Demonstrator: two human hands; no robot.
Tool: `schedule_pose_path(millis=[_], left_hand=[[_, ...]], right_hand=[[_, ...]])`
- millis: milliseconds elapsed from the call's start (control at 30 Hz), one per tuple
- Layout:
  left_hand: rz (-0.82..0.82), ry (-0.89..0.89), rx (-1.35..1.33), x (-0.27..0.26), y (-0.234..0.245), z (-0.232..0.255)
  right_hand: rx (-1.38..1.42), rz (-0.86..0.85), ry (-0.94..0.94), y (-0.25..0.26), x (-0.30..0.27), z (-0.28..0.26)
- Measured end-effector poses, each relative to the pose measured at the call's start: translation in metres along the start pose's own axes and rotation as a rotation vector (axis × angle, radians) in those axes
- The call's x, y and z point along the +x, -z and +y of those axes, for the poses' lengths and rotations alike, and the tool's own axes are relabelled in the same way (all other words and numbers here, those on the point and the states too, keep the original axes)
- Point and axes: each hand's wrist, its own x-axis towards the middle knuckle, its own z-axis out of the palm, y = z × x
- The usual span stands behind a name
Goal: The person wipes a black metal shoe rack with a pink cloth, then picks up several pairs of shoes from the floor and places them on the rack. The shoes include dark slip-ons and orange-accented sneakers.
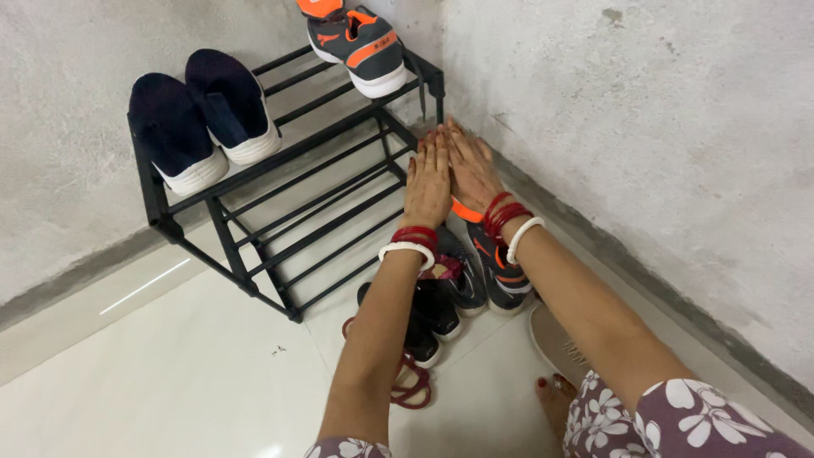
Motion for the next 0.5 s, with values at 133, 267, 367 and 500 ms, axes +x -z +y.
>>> schedule_pose_path(millis=[133, 267, 367, 500], left_hand=[[-0.039, -0.014, -0.017, -0.009, -0.006, 0.009], [-0.097, -0.009, 0.0, -0.015, -0.015, 0.015], [-0.128, -0.003, -0.024, -0.021, -0.024, 0.018], [-0.205, 0.015, 0.025, -0.03, -0.039, 0.027]], right_hand=[[-0.054, -0.025, 0.004, -0.008, -0.015, 0.016], [-0.031, -0.034, 0.001, -0.016, -0.035, 0.026], [-0.01, -0.088, -0.037, -0.021, -0.045, 0.032], [-0.038, -0.091, 0.002, -0.026, -0.059, 0.042]])
